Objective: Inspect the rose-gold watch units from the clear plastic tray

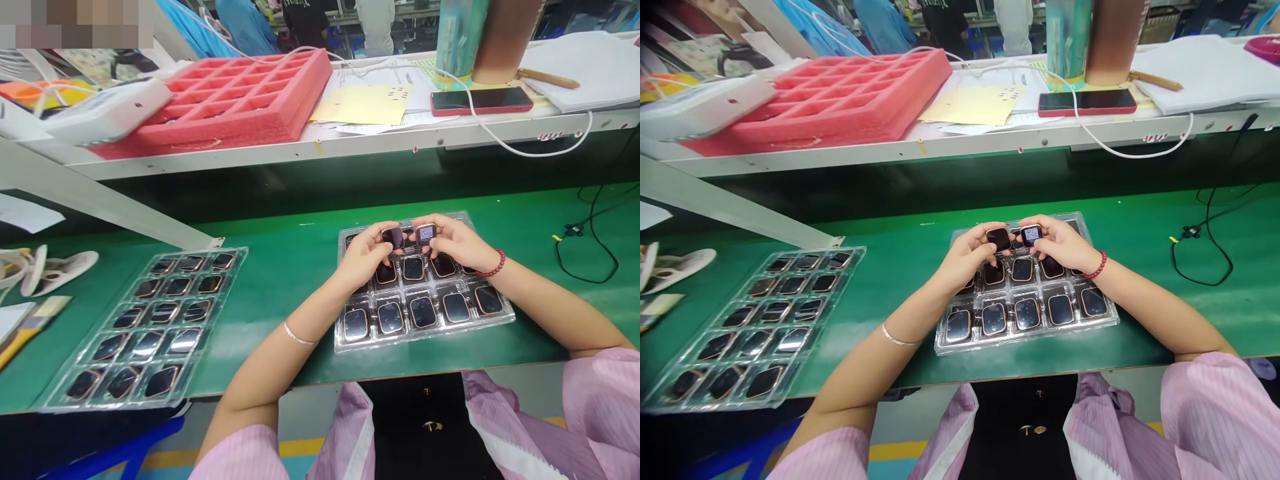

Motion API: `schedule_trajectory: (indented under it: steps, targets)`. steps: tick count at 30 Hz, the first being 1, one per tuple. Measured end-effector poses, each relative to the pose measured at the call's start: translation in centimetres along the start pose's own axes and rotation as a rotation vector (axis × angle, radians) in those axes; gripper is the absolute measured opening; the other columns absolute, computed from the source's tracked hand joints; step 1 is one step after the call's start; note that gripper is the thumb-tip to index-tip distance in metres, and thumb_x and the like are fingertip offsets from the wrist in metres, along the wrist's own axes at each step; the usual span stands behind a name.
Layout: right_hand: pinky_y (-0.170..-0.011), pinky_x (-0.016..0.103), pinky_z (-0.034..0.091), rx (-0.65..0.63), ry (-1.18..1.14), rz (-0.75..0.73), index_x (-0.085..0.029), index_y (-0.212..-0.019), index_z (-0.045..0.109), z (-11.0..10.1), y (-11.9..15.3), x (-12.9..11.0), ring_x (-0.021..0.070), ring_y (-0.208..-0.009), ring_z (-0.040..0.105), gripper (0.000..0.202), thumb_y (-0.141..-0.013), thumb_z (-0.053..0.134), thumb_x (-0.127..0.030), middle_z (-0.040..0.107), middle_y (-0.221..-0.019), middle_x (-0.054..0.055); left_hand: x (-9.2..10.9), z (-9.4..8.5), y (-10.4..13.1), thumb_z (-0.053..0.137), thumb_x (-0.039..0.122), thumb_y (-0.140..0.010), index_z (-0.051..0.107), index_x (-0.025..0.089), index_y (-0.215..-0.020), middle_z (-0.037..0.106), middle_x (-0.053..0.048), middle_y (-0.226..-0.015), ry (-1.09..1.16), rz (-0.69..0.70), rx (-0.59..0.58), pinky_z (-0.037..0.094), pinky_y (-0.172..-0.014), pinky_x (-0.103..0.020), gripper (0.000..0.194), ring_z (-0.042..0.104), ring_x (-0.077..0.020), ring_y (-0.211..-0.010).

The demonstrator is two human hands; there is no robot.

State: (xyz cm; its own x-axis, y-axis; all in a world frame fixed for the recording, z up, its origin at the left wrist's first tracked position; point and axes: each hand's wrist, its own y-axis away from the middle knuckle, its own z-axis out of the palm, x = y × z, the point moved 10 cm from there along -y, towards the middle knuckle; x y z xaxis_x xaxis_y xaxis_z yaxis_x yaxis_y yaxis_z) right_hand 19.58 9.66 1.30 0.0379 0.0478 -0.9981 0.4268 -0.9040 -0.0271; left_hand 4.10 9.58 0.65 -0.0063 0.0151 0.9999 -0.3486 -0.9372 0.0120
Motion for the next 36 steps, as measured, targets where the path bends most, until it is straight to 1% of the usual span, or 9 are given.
schedule_trajectory:
  steps: [4, 7, 11, 16, 20, 24, 29, 32, 36]
  targets:
    - [-0.059, 0.023, 0.059, -0.004, -0.002, 0.012, -0.017, -0.112, 0.067, 0.04, 0.13, -0.29, 0.0119, -0.069, 0.07, 0.028, -0.085, 0.069, -0.025, 0.078, -0.1, 0.007, 0.33, -0.32, 0.16, 0.068, 0.035, -0.084, 0.066, 0.013, -0.114, 0.078, -0.012, -0.104, -0.052, 0.02, 0.05, 0.048, -0.051, -0.02, 0.038, 0.073, -0.0166, -0.073]
    - [-0.058, 0.022, 0.059, -0.014, -0.014, 0.026, -0.016, -0.106, 0.069, 0.15, 0.16, -0.29, 0.0111, -0.064, 0.069, 0.025, -0.086, 0.071, -0.032, 0.079, -0.094, 0.007, 0.38, -0.51, 0.24, 0.068, 0.041, -0.086, 0.068, 0.013, -0.11, 0.079, -0.011, -0.098, -0.064, 0.012, 0.077, 0.047, -0.05, -0.019, 0.037, 0.072, -0.0156, -0.068]
    - [-0.057, 0.022, 0.059, -0.015, -0.021, 0.031, -0.016, -0.101, 0.069, 0.17, 0.16, -0.24, 0.0112, -0.063, 0.069, 0.023, -0.085, 0.072, -0.031, 0.079, -0.092, 0.007, 0.5, -0.6, 0.31, 0.067, 0.04, -0.086, 0.071, 0.014, -0.105, 0.079, -0.01, -0.094, -0.064, 0.011, 0.085, 0.046, -0.05, -0.019, 0.033, 0.071, -0.0148, -0.064]
    - [-0.057, 0.023, 0.059, 0.011, -0.015, 0.018, -0.017, -0.107, 0.068, -0.05, 0.14, -0.3, 0.0126, -0.069, 0.071, 0.029, -0.079, 0.073, -0.022, 0.077, -0.098, 0.006, 0.79, -0.36, 0.33, 0.066, 0.037, -0.086, 0.07, 0.014, -0.115, 0.079, -0.011, -0.106, -0.041, 0.033, 0.057, 0.049, -0.053, -0.021, 0.037, 0.074, -0.017, -0.072]
    - [-0.058, 0.023, 0.058, -0.001, 0.002, 0.028, -0.017, -0.108, 0.067, 0.09, 0.16, -0.18, 0.0119, -0.068, 0.07, 0.028, -0.08, 0.071, -0.02, 0.077, -0.097, 0.006, 0.77, -0.61, 0.27, 0.064, 0.033, -0.085, 0.07, 0.014, -0.113, 0.079, -0.01, -0.101, -0.078, 0.038, 0.076, 0.048, -0.052, -0.021, 0.034, 0.073, -0.0162, -0.069]
    - [-0.06, 0.023, 0.058, -0.009, -0.013, 0.017, -0.018, -0.114, 0.065, 0.14, 0.18, -0.26, 0.0126, -0.071, 0.071, 0.038, -0.077, 0.071, -0.016, 0.077, -0.101, 0.006, 0.79, -0.29, 0.22, 0.069, 0.03, -0.081, 0.068, 0.015, -0.117, 0.078, -0.011, -0.108, -0.065, 0.053, 0.035, 0.051, -0.055, -0.022, 0.039, 0.073, -0.0171, -0.074]
    - [-0.059, 0.024, 0.058, -0.021, 0.029, 0.048, -0.017, -0.105, 0.067, 0.33, 0.2, 0.17, 0.0123, -0.066, 0.069, 0.028, -0.079, 0.075, -0.025, 0.078, -0.093, 0.006, 0.45, -0.07, 0.15, 0.075, 0.032, -0.079, 0.069, 0.014, -0.11, 0.076, -0.009, -0.098, -0.021, 0.069, 0.018, 0.06, -0.069, -0.03, 0.036, 0.073, -0.0202, -0.083]
    - [-0.058, 0.024, 0.058, -0.025, 0.045, 0.059, -0.017, -0.102, 0.068, 0.46, 0.21, 0.33, 0.013, -0.066, 0.069, 0.028, -0.078, 0.078, -0.029, 0.079, -0.091, 0.006, 0.19, -0.11, 0.09, 0.074, 0.031, -0.08, 0.07, 0.014, -0.105, 0.073, -0.007, -0.091, -0.019, 0.081, 0.031, 0.062, -0.07, -0.029, 0.031, 0.071, -0.0197, -0.085]
    - [-0.061, 0.027, 0.06, -0.017, 0.068, 0.049, -0.018, -0.101, 0.07, 0.53, 0.35, 0.16, 0.0135, -0.065, 0.069, 0.028, -0.079, 0.079, -0.033, 0.078, -0.092, 0.007, 0.23, 0.25, 0.22, 0.074, 0.03, -0.081, 0.07, 0.014, -0.104, 0.073, -0.01, -0.103, -0.024, 0.109, 0.02, 0.062, -0.069, -0.027, 0.028, 0.071, -0.0179, -0.085]
